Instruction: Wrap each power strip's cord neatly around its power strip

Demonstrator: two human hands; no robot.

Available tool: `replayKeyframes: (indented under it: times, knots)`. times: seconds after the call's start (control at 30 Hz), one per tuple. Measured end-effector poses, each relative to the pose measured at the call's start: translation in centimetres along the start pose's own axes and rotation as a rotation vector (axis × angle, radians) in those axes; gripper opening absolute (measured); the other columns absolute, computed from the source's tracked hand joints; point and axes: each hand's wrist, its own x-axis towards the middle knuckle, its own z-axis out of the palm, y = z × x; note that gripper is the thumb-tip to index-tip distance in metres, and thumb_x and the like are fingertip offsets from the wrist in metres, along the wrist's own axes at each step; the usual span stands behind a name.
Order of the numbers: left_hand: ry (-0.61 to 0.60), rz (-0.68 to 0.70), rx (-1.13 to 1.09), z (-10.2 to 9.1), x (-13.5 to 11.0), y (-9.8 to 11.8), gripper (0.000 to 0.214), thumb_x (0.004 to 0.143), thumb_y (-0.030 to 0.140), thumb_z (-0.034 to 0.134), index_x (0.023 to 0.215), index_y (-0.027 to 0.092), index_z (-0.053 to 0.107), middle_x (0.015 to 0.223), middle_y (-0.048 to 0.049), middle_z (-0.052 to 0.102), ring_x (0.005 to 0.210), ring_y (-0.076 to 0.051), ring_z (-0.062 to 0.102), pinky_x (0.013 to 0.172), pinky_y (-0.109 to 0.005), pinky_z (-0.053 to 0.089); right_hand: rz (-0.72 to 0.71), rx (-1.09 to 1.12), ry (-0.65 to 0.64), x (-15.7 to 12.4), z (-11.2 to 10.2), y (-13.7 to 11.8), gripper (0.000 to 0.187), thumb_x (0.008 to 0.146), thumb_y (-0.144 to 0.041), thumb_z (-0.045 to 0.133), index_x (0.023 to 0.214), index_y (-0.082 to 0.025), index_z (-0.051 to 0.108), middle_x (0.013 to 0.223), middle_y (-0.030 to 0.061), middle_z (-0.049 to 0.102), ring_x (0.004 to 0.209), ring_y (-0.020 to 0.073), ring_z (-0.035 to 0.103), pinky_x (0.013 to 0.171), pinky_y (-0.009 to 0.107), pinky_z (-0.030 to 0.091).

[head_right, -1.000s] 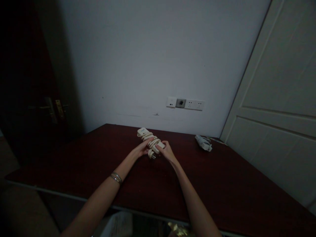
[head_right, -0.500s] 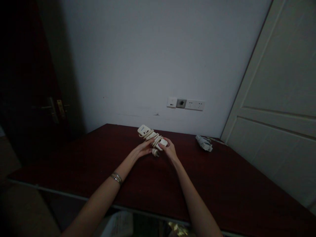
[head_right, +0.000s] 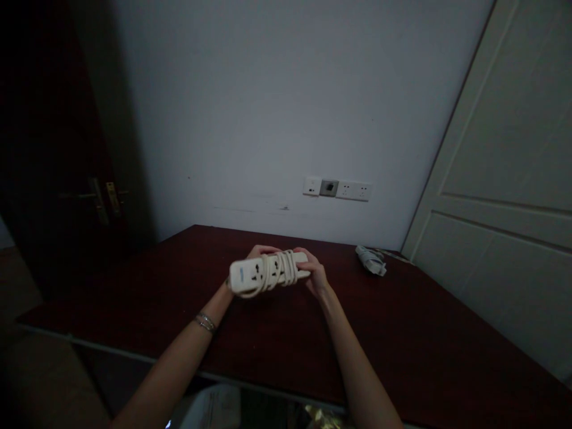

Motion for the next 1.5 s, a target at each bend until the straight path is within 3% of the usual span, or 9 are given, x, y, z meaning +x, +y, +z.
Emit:
replayKeyframes:
  times: [0.17, 0.37, 0.43, 0.5, 0.6, 0.73, 1.03, 1.3, 1.5]
  knots:
    - [-0.074, 0.484, 0.121, -1.8, -0.3, 2.0, 0.019, 0.082, 0.022, 0.054, 0.089, 0.015, 0.069, 0.088, -0.0076, 0.067, 0.082, -0.016, 0.06, 0.078, -0.024, 0.045, 0.088, -0.09, -0.149, -0.9, 0.4, -1.1, 0.037, 0.042, -0.023, 0.049, 0.078, -0.019, 0.056, 0.064, 0.0024, 0.058, 0.055, 0.018, 0.05, 0.05, 0.028, 0.038]
    - [-0.027, 0.885, 0.904, -4.2, -2.0, 6.3, 0.03, 0.084, 0.008, 0.04, 0.105, 0.013, 0.061, 0.096, -0.0108, 0.059, 0.091, -0.02, 0.05, 0.081, -0.033, 0.039, 0.156, -0.238, -0.266, -0.5, -0.9, -1.8, 0.034, 0.042, -0.021, 0.051, 0.074, -0.015, 0.063, 0.059, 0.0015, 0.057, 0.052, 0.0146, 0.046, 0.047, 0.024, 0.032]
    - [-0.031, 0.967, 1.082, -4.9, -2.7, 8.1, 0.022, 0.086, 0.018, 0.042, 0.096, 0.013, 0.062, 0.091, -0.0103, 0.059, 0.087, -0.021, 0.049, 0.081, -0.034, 0.037, 0.154, -0.28, -0.275, -0.3, -1.4, -1.8, 0.032, 0.043, -0.021, 0.051, 0.072, -0.015, 0.064, 0.061, 0.0021, 0.059, 0.054, 0.0157, 0.048, 0.049, 0.025, 0.034]
    - [-0.066, 1.039, 1.187, -5.5, -3.2, 9.7, 0.028, 0.086, 0.038, 0.048, 0.088, 0.013, 0.061, 0.087, -0.0095, 0.06, 0.085, -0.021, 0.049, 0.08, -0.034, 0.035, 0.128, -0.318, -0.253, 0.0, -1.8, -1.6, 0.029, 0.045, -0.023, 0.05, 0.07, -0.015, 0.064, 0.062, 0.0022, 0.06, 0.055, 0.0161, 0.05, 0.051, 0.025, 0.035]
    - [-0.087, 1.12, 1.288, -6.1, -3.5, 11.4, 0.043, 0.084, 0.054, 0.046, 0.077, 0.015, 0.061, 0.078, -0.0084, 0.061, 0.077, -0.02, 0.05, 0.075, -0.033, 0.035, 0.06, -0.381, -0.169, 0.4, -2.0, -1.1, 0.024, 0.048, -0.024, 0.051, 0.068, -0.016, 0.062, 0.06, 0.0008, 0.059, 0.055, 0.0153, 0.048, 0.052, 0.025, 0.035]
    - [-0.088, 1.226, 1.323, -5.9, -4.5, 12.6, 0.044, 0.087, 0.05, 0.042, 0.067, 0.016, 0.06, 0.067, -0.0071, 0.061, 0.066, -0.018, 0.05, 0.065, -0.033, 0.034, -0.07, -0.473, 0.009, 0.9, -1.6, -0.2, 0.018, 0.052, -0.026, 0.053, 0.066, -0.018, 0.06, 0.061, -0.0008, 0.057, 0.059, 0.0157, 0.049, 0.054, 0.025, 0.036]
    - [-0.201, 1.299, 1.19, -1.3, -11.5, 11.2, 0.03, 0.083, 0.037, 0.053, 0.062, 0.017, 0.06, 0.063, -0.0063, 0.063, 0.06, -0.017, 0.055, 0.056, -0.032, 0.035, -0.324, -0.634, 0.395, 0.8, -0.9, 1.2, 0.017, 0.061, -0.031, 0.055, 0.073, -0.019, 0.059, 0.065, -0.001, 0.057, 0.063, 0.0168, 0.048, 0.06, 0.026, 0.037]
    - [-0.258, 1.354, 1.214, 0.1, -13.9, 10.7, 0.019, 0.079, 0.021, 0.057, 0.061, 0.017, 0.059, 0.058, -0.0053, 0.059, 0.054, -0.016, 0.049, 0.051, -0.031, 0.031, -0.42, -0.547, 0.546, 2.1, -0.4, 1.5, 0.018, 0.064, -0.032, 0.051, 0.072, -0.018, 0.057, 0.067, 0.0003, 0.056, 0.064, 0.0167, 0.049, 0.061, 0.026, 0.039]
    - [-0.301, 1.363, 1.215, -0.2, -13.7, 12.0, 0.019, 0.078, 0.023, 0.057, 0.059, 0.018, 0.06, 0.058, -0.0056, 0.06, 0.053, -0.016, 0.048, 0.052, -0.032, 0.03, -0.424, -0.552, 0.504, 1.8, -0.7, 1.7, 0.017, 0.063, -0.032, 0.052, 0.071, -0.018, 0.058, 0.066, -0.0001, 0.056, 0.064, 0.0167, 0.049, 0.059, 0.026, 0.038]
